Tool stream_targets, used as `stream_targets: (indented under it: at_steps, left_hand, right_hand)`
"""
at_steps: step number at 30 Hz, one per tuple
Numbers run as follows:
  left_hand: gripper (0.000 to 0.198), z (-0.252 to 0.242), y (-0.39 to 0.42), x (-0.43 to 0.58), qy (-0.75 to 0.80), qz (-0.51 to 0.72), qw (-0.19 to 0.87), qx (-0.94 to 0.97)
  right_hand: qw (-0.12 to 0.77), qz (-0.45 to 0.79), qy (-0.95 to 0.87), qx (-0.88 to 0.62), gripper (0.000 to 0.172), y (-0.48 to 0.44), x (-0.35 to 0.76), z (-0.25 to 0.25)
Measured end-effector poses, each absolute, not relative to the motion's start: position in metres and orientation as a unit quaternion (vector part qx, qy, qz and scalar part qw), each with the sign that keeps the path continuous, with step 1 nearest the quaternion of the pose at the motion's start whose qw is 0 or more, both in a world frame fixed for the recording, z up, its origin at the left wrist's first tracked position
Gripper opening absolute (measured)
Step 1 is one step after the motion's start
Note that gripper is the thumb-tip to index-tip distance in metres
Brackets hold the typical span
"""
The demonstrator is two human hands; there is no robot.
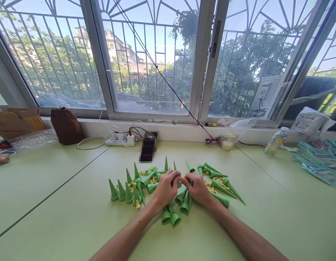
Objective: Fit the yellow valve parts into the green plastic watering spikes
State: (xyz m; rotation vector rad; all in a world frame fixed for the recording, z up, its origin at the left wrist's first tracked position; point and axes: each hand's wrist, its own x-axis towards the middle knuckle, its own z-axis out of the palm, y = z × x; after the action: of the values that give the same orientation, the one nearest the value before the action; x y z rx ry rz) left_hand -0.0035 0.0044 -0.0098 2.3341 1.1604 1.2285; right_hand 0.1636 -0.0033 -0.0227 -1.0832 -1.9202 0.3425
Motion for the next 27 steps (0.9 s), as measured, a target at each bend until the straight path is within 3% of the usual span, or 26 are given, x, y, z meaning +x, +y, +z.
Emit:
stream_targets:
  at_steps: [9,17,27]
  left_hand:
    - [0.017,-0.0086,0.0029,-0.0037,0.393,0.422,0.134,0.806]
    - [0.018,-0.0079,0.0026,-0.0026,0.404,0.421,0.132,0.801]
    - [0.019,-0.0061,0.0014,-0.002,0.395,0.426,0.12,0.805]
  right_hand:
    - [0.441,0.118,-0.772,-0.442,0.049,-0.0024,0.1622,-0.0216]
    - [0.448,0.148,-0.77,-0.429,0.016,-0.0083,0.163,-0.0207]
    - [0.419,0.126,-0.776,-0.454,0.033,-0.0046,0.1639,-0.0233]
